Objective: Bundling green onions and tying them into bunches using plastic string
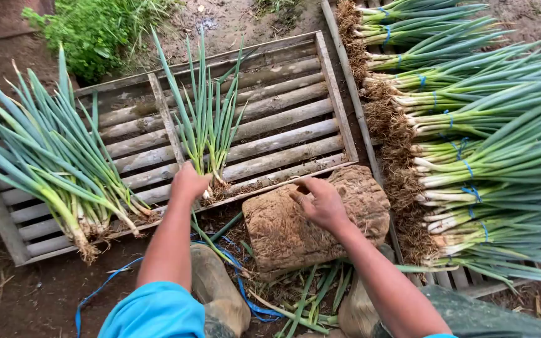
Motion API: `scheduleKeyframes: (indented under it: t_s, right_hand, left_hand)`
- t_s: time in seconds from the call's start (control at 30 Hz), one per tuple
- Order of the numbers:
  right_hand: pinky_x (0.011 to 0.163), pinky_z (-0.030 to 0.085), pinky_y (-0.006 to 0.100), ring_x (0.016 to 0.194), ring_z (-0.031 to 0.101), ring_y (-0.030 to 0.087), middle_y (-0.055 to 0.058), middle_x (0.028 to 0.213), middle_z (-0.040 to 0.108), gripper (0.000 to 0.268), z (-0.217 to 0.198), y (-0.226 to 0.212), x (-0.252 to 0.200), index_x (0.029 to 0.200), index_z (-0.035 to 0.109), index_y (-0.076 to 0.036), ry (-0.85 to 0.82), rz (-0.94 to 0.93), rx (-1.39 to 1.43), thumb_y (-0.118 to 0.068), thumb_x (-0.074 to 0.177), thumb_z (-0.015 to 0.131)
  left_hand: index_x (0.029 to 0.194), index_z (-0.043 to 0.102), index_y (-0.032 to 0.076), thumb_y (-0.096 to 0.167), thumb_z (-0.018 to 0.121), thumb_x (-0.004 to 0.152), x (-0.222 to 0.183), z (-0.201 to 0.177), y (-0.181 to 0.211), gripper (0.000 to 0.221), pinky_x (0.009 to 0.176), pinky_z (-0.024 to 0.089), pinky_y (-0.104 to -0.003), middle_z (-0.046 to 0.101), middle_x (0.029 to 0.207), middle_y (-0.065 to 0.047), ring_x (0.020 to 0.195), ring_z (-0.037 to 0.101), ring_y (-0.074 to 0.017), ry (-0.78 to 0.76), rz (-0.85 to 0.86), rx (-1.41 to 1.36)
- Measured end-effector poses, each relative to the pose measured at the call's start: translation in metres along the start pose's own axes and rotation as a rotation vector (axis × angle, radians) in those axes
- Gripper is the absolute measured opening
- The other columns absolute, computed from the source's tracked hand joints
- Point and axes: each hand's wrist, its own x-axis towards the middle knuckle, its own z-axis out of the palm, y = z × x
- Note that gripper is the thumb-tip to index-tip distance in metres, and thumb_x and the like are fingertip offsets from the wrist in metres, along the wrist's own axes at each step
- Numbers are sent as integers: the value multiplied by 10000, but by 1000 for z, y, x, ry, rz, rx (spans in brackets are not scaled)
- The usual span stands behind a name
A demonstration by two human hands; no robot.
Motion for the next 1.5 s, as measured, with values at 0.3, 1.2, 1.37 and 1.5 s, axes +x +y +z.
scheduleKeyframes:
  t_s: [0.3, 1.2, 1.37, 1.5]
  right_hand:
    - [793, 583, 454, 877, 729, 330, 89, 866, 752, 148, 14, -5, 21, 1053, 766, -143, -126, 33, 75, -190, 912, 760]
    - [997, 528, 413, 1138, 662, 224, 90, 1224, 719, 341, 97, -98, 98, 1213, 683, -111, -596, 273, -31, -338, 961, 643]
    - [832, 602, 444, 931, 746, 347, 136, 970, 748, 239, 116, -76, 75, 1138, 739, -95, -382, 94, 195, -212, 931, 744]
    - [805, 596, 493, 916, 735, 384, 168, 941, 742, 223, 117, -76, 72, 1110, 733, -76, -397, 79, 193, -197, 922, 745]
  left_hand:
    - [1583, 285, 56, 427, 798, 846, 13, 46, 53, 972, 1148, 384, -578, 454, 1539, -181, 1448, 404, -348, 230, -223, 11]
    - [1536, 279, 85, 649, 961, 626, 42, -108, -219, 1269, 1171, 324, -527, 344, 1597, -247, 1462, 335, -442, 527, -666, -397]
    - [1489, 426, -6, 635, 983, 586, 68, -80, -247, 1239, 1051, 402, -666, 537, 1435, -302, 1326, 521, -491, 439, -484, -443]
    - [1428, 528, 19, 603, 1003, 502, 92, -50, -235, 1194, 942, 459, -684, 602, 1329, -298, 1221, 595, -512, 479, -463, -428]
